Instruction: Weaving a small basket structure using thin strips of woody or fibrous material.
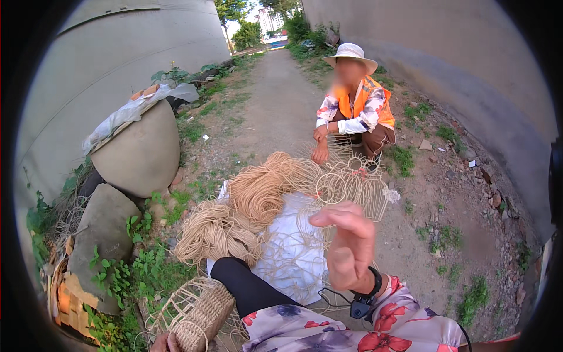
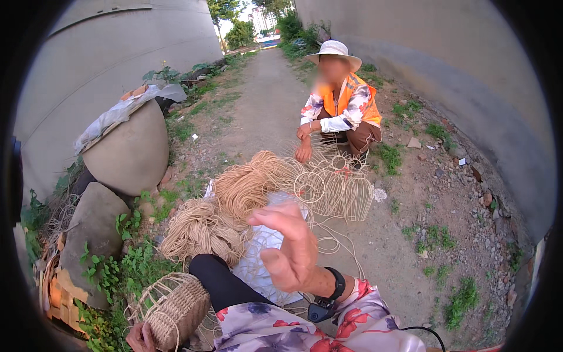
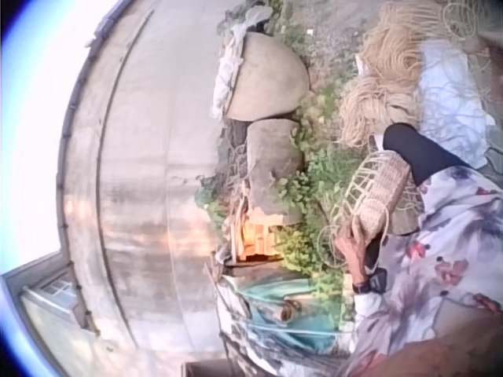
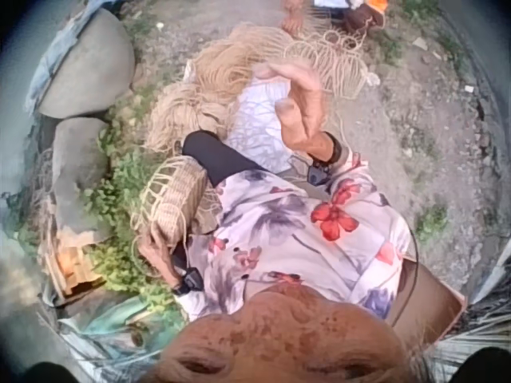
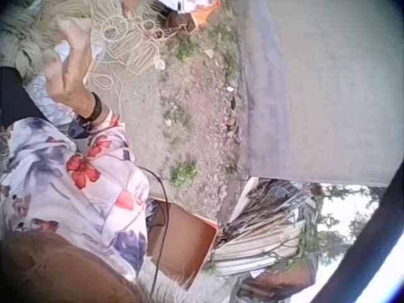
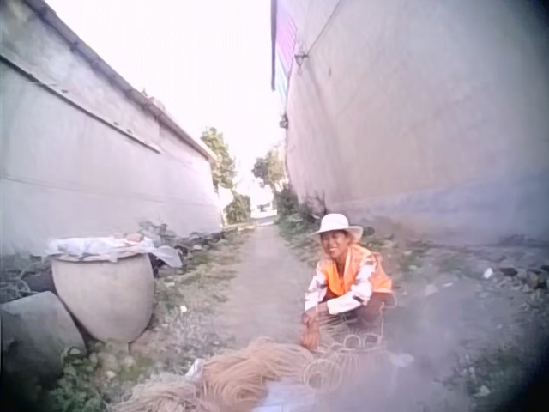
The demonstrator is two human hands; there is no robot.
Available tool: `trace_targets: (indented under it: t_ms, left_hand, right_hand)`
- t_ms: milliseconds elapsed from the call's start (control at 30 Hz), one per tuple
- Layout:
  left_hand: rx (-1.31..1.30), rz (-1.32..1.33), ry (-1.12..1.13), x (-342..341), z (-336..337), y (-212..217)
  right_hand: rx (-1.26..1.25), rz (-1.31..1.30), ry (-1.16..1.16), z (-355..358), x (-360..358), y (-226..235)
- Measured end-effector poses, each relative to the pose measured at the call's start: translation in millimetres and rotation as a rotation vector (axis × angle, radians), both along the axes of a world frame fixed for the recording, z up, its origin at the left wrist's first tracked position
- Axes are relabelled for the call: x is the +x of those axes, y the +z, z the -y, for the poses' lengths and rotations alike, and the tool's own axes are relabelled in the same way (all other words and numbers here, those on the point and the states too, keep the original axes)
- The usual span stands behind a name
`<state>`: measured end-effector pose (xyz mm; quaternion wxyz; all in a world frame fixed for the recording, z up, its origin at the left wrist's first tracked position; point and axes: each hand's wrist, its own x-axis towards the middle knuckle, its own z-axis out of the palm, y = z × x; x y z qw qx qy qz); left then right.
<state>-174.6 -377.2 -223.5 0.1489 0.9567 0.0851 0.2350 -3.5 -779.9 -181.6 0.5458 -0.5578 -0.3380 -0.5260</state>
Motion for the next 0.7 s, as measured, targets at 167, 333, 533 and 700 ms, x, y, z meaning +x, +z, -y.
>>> trace_targets:
  t_ms: [167,333,533,700]
  left_hand:
    - [-0.043,0.029,0.023,3,-3,-17]
    - [-0.05,-0.104,0.117,3,11,-4]
    - [0.012,-0.031,0.079,5,9,-9]
    - [-0.039,0.033,0.022,5,-3,-14]
  right_hand:
    - [-0.318,-0.65,0.458,-78,17,-68]
    - [-0.511,-0.839,0.768,-137,18,-129]
    - [-0.686,-0.898,0.775,-170,10,-139]
    - [-0.713,-0.879,0.758,-194,0,-130]
